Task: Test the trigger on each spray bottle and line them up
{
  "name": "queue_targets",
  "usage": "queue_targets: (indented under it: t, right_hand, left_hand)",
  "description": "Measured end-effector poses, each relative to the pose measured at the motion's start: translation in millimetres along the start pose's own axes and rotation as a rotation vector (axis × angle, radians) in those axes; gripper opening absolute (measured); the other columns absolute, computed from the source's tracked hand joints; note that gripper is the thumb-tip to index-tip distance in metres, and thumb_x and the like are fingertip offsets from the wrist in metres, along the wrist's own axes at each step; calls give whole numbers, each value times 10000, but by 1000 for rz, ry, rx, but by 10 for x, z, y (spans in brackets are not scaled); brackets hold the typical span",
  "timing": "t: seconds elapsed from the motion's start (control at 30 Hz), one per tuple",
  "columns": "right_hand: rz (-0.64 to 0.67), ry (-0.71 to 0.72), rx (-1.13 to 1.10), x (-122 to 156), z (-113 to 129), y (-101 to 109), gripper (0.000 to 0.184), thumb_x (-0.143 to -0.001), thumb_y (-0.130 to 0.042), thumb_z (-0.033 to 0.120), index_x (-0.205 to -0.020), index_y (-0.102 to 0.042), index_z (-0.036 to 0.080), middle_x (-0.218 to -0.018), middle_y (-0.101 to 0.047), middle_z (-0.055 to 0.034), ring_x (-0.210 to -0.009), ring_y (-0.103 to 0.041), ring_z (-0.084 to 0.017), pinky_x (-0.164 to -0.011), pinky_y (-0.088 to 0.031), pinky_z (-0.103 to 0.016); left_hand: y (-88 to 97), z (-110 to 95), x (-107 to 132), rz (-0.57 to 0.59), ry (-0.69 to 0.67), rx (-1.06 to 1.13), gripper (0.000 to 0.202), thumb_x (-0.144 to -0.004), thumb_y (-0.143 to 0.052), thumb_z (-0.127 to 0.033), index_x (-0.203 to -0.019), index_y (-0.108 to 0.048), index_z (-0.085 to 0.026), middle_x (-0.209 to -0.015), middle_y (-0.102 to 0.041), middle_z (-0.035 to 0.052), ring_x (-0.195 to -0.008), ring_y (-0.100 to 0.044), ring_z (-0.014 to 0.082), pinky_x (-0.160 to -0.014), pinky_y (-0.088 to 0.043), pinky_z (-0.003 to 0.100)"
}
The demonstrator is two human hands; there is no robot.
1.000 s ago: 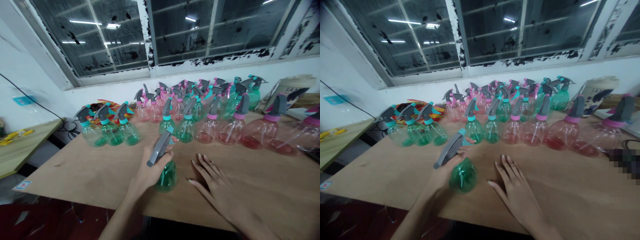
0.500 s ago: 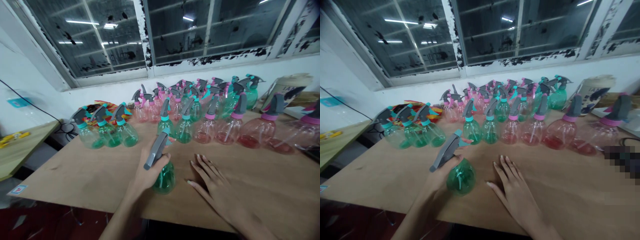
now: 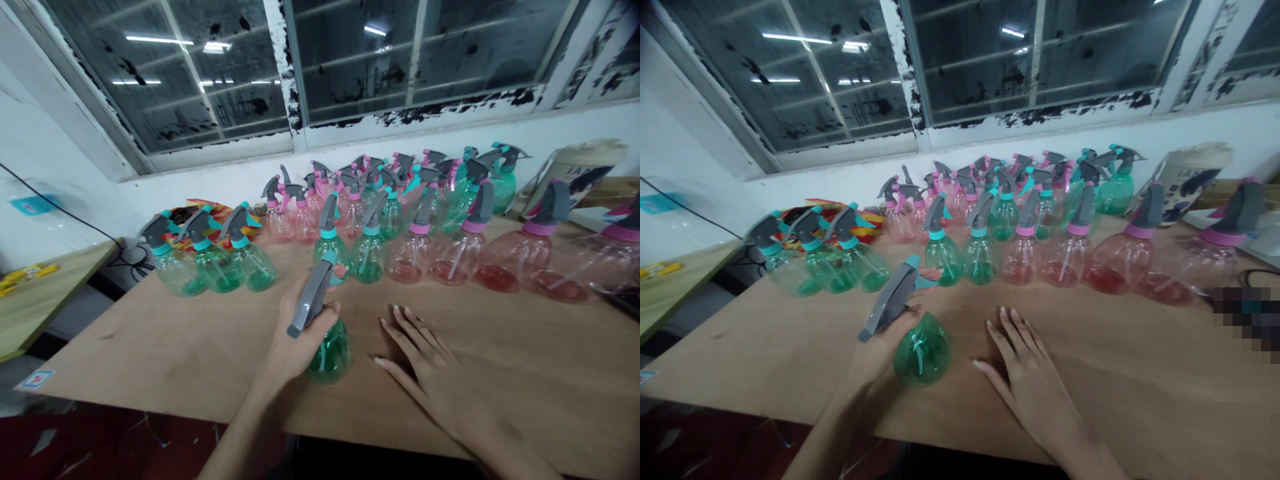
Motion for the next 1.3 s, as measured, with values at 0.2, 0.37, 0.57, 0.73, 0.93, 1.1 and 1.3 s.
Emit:
queue_targets:
  t: [0.2,0.37,0.57,0.73,0.93,1.1,1.3]
  right_hand:
    - [-10,15,13,7,-6,-6,608,-910,-393,563,-1329,-523,143,-1446,-438,-127,-1359,-362,-272,-1067,-384,-482]
    - [-11,5,-3,0,-1,20,608,-901,-406,573,-1322,-531,153,-1432,-456,-121,-1348,-380,-273,-1061,-392,-481]
    - [-22,0,11,-9,8,38,614,-906,-385,576,-1309,-545,140,-1426,-459,-133,-1337,-395,-280,-1042,-416,-473]
    - [-11,5,12,-11,2,43,607,-916,-370,563,-1313,-540,137,-1434,-448,-139,-1342,-386,-284,-1050,-401,-494]
    - [17,-18,-24,-9,8,54,618,-910,-376,575,-1327,-527,145,-1443,-437,-136,-1354,-367,-283,-1074,-368,-502]
    - [28,-38,-50,-5,6,41,618,-904,-382,584,-1341,-513,167,-1452,-432,-117,-1373,-336,-268,-1091,-346,-494]
    - [21,-21,-29,-10,9,41,620,-906,-381,581,-1329,-525,151,-1444,-438,-137,-1366,-347,-279,-1080,-357,-506]
  left_hand:
    - [8,-32,-9,6,-25,-23,326,-770,-538,-161,-1059,-642,-271,-1019,-710,5,-941,-670,195,-836,-527,324]
    - [8,98,-11,2,-25,-22,159,-814,-550,-224,-936,-645,-261,-870,-699,-20,-818,-663,166,-784,-509,299]
    - [15,63,-28,21,-21,-14,234,-813,-558,-226,-1029,-646,-256,-970,-694,13,-894,-646,188,-824,-501,318]
    - [3,-31,-28,-3,-1,-16,338,-789,-552,-197,-1112,-630,-261,-1141,-671,20,-1037,-628,213,-902,-488,340]
    - [-19,-4,1,-39,35,-50,328,-779,-561,-209,-1095,-613,-279,-1122,-681,10,-1011,-649,216,-840,-532,338]
    - [-20,38,-2,-31,52,-56,304,-799,-560,-233,-1099,-600,-268,-1043,-699,33,-892,-676,217,-785,-542,352]
    - [-20,12,-27,-43,6,-128,270,-833,-525,-265,-1091,-606,-274,-890,-706,7,-818,-668,212,-777,-530,371]
Point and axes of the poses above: each hand's wrist, its own x-axis away from the middle knuckle, its own y-axis out of the back of the hand, z = x × y, the point moved 1 cm from there along -x, towards the middle knuckle
